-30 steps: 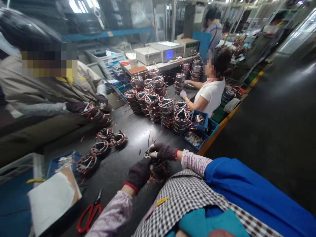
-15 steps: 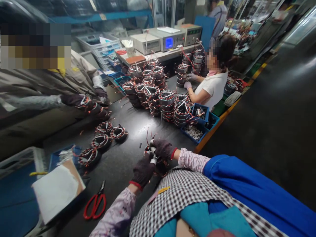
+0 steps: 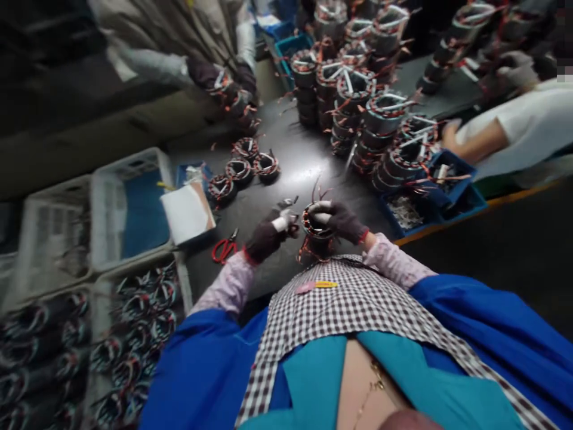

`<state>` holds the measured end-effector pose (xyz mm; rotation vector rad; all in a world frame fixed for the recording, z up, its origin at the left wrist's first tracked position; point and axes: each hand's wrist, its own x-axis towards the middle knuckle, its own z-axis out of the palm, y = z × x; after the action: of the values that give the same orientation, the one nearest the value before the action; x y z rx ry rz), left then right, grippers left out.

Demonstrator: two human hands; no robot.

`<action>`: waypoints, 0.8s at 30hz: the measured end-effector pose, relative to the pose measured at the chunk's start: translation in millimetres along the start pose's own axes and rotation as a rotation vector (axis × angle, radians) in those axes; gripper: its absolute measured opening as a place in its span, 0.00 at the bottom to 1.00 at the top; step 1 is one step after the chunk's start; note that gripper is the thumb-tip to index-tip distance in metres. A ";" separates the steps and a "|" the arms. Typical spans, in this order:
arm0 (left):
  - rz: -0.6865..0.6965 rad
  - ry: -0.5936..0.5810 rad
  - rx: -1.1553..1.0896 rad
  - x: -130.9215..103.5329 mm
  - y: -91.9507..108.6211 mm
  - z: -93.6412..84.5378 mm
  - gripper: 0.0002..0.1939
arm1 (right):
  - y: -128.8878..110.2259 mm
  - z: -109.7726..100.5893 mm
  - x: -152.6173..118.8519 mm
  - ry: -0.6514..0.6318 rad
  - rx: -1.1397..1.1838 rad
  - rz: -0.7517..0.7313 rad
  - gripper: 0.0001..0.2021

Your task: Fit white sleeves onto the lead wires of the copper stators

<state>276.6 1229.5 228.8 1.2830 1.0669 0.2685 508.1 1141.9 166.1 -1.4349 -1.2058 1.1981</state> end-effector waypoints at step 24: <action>0.548 -0.030 1.053 15.4 -47.4 69.2 0.22 | 93.0 -161.6 -89.5 0.867 -0.567 0.601 0.18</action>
<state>319.6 1180.3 173.9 2.5215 0.8035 0.0749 675.0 1033.8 109.3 -2.5036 -0.5012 0.4263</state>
